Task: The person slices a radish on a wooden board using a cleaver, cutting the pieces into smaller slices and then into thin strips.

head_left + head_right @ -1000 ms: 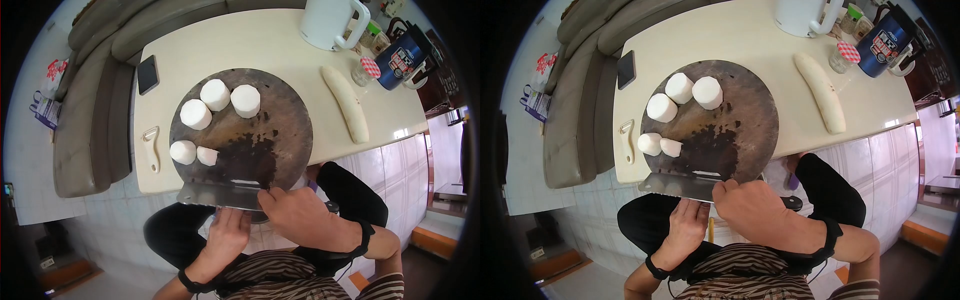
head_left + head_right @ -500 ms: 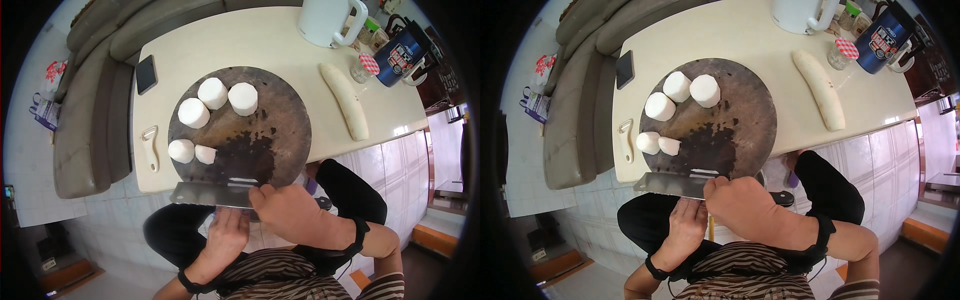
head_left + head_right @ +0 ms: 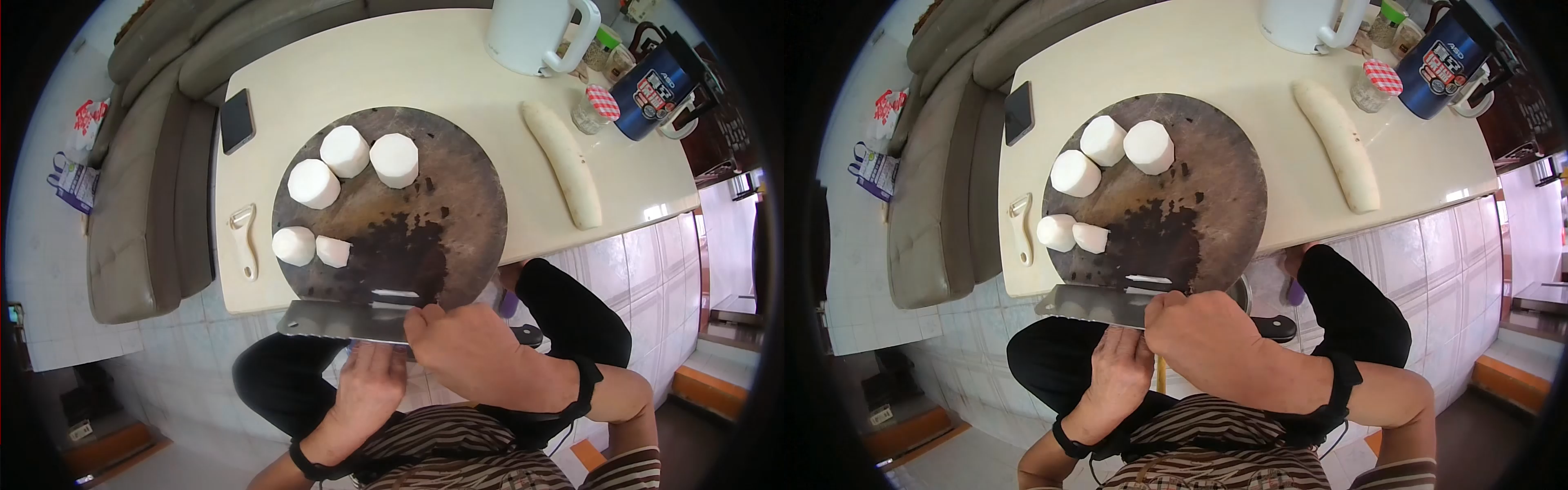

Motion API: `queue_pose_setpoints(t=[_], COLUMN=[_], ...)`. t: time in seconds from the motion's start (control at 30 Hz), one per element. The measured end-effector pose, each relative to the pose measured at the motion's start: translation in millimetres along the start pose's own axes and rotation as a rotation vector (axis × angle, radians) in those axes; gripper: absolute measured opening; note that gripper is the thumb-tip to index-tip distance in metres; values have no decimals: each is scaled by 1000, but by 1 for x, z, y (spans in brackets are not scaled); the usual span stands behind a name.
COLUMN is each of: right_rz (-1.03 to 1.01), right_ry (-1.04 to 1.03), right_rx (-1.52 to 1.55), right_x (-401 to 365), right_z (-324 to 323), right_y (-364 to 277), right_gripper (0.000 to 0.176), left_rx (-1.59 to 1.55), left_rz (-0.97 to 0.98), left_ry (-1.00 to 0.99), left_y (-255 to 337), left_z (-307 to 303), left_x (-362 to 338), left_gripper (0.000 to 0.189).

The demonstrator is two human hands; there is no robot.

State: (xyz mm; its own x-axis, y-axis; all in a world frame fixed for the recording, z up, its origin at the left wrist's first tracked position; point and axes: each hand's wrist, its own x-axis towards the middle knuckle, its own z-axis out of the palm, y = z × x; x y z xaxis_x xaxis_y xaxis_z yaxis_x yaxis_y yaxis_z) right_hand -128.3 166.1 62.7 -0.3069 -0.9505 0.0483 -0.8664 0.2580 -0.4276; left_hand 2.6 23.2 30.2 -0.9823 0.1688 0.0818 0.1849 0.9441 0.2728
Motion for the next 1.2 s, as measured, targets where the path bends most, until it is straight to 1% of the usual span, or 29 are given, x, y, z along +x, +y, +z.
queue_pose_setpoints(t=[0.03, 0.1, 0.17, 0.2, 0.23, 0.3, 0.43, 0.5, 0.6, 0.67, 0.73, 0.8, 0.83, 0.87, 0.9, 0.93, 1.0, 1.13, 1.2], right_rz=[23, 42, 58, 57, 53, 45, 71, 76, 51, 17, 13, 3, 19, 35, 31, 35, 39, 35, 43], right_ry=[23, 49, -44, -45, -43, -37, -80, -97, -63, -9, 14, 32, -5, -43, -44, -56, -71, -79, -92], right_rx=[3, 9, -18, -22, -4, 22, 7, 4, 24, -20, -6, 11, 13, 16, 14, -17, -42, -12, -7], right_x=[0, -1, -3, -5, -6, -8, -8, -6, 0, 2, 1, -1, -3, -5, -6, -7, -6, -3, -1], right_z=[4, 3, -5, -9, -11, -13, -14, -12, -4, 4, 8, 6, 2, -2, -4, -5, -7, -9, -5], right_y=[1, 1, 3, 2, 0, -5, -6, -6, -7, -6, -2, -1, -2, -3, -3, -5, -6, -3, -4], right_gripper=[18, 18, 22, 22, 21, 20, 17, 17, 16, 22, 21, 20, 20, 19, 19, 19, 18, 18, 18], left_rx=[3, -12, -37, -63, -62, -79, -92, -48, -53, -37, -20, -53, -51, -105, -158, -157, -226, -215, -229], left_rz=[1, 4, -7, -23, -27, -36, -65, -16, -18, -6, 9, -10, -13, -56, -99, -102, -141, -123, -161], left_ry=[2, 111, 124, 138, 140, 77, 110, 72, 55, 62, 75, 113, 116, 95, 73, 74, 106, 138, 128], left_y=[0, 0, -1, 0, 1, 0, 1, 0, 0, 0, 0, 0, 0, 1, 1, 1, 1, 1, 1], left_z=[1, 5, 9, 11, 10, 8, 10, 8, 8, 7, 7, 8, 9, 10, 11, 11, 13, 13, 13], left_x=[1, 2, 0, 0, -1, -5, -4, -4, -6, -5, -4, -5, -6, -8, -9, -9, -9, -5, -6], left_gripper=[22, 25, 25, 24, 24, 19, 18, 18, 19, 20, 21, 20, 20, 19, 18, 18, 16, 16, 16])
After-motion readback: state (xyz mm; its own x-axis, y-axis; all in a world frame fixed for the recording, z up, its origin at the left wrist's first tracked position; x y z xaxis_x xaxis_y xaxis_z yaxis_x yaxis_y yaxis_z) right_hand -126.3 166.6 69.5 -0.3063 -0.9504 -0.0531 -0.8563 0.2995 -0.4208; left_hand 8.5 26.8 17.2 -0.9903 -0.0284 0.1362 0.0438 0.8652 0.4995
